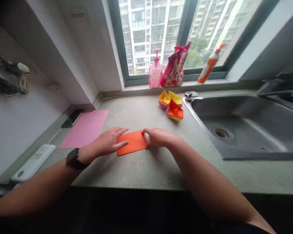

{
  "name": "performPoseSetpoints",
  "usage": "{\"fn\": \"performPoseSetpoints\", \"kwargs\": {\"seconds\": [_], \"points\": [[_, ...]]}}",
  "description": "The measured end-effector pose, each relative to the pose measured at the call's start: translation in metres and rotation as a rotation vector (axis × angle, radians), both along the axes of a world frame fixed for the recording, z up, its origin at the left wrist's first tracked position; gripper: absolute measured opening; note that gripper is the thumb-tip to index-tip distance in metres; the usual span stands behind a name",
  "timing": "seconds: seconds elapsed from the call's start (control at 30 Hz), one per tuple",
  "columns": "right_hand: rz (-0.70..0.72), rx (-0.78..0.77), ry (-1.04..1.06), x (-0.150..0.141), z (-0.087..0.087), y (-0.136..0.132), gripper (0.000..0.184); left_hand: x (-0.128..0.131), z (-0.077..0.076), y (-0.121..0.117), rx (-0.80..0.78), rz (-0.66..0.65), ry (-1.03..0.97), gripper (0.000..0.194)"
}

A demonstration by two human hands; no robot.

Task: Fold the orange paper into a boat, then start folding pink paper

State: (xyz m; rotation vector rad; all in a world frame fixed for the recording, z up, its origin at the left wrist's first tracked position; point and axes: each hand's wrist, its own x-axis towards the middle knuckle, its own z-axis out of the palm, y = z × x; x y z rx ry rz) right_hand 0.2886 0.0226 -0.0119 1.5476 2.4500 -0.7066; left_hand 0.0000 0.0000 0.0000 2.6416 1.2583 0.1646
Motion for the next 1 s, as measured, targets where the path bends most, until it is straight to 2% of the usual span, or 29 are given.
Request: {"fn": "performPoseSetpoints", "kwargs": {"seconds": [0.17,0.3,0.47,0.53,0.63,0.73,0.87,1.0], "points": [[-0.019,-0.004,0.03,0.0,0.003,-0.003,0.078,0.03,-0.04,0.002,-0.002,-0.085,0.074,0.082],[-0.02,-0.035,0.107,0.011,0.0,-0.002,0.079,0.026,-0.054,0.005,-0.015,-0.138,0.107,0.078],[0.012,-0.124,0.284,0.024,-0.006,0.004,0.071,0.017,-0.053,0.005,-0.047,-0.17,0.056,0.074],[-0.052,-0.038,0.362,0.021,-0.01,0.007,0.058,0.014,-0.052,0.003,-0.054,-0.17,0.01,0.076],[-0.176,0.165,0.414,0.012,-0.018,0.011,0.042,0.01,-0.051,-0.001,-0.048,-0.154,-0.043,0.091],[-0.159,0.257,0.387,0.005,-0.026,0.013,0.029,0.007,-0.053,-0.003,-0.039,-0.16,-0.07,0.097],[-0.12,0.253,0.419,0.003,-0.03,0.013,0.014,0.006,-0.054,-0.004,-0.023,-0.155,-0.098,0.092],[-0.203,0.172,0.551,0.0,-0.03,0.011,0.008,0.005,-0.054,-0.003,0.022,-0.176,-0.137,0.092]]}}
